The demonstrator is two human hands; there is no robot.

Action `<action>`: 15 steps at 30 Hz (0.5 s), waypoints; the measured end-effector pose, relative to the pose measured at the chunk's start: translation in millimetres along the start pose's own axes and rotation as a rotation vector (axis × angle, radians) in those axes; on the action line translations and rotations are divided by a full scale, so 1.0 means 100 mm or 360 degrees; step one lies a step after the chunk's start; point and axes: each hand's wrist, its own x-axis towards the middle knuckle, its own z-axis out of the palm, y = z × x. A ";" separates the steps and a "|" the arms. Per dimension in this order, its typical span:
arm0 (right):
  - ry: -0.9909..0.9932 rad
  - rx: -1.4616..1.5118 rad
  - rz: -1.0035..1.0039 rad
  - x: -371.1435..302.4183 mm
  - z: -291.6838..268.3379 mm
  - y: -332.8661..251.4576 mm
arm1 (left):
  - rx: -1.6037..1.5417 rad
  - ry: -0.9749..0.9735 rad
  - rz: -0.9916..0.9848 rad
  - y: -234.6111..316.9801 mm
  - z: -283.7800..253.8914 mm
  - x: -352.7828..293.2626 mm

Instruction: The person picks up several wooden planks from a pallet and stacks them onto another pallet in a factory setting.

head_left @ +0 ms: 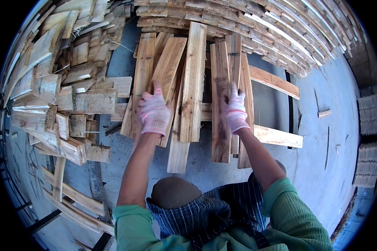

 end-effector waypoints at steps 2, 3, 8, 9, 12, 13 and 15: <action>0.0446 -0.0888 -0.0467 0.03 0.03 -0.13 | 0.0017 -0.0037 0.0072 0.22 -0.04 0.03; 0.0505 -0.0826 -0.0564 0.04 -0.03 -0.41 | 0.0068 0.0008 0.0144 0.18 0.01 0.09; -0.0517 0.0170 0.0242 0.22 -0.02 -1.43 | 0.0167 0.0027 0.0380 0.27 0.17 0.17; -0.0359 0.0151 0.0240 0.16 0.13 -1.59 | 0.0169 0.0019 0.0351 0.20 0.23 0.21; -0.0382 0.0416 0.0314 0.22 0.21 -1.49 | 0.0177 0.0163 0.0373 0.16 0.31 0.21; -0.0298 0.0500 0.0313 0.23 0.28 -1.39 | 0.0120 0.0153 0.0409 0.23 0.24 0.14; -0.0401 0.0580 0.0306 0.24 0.30 -1.33 | 0.0048 -0.0070 0.0367 0.20 0.05 0.11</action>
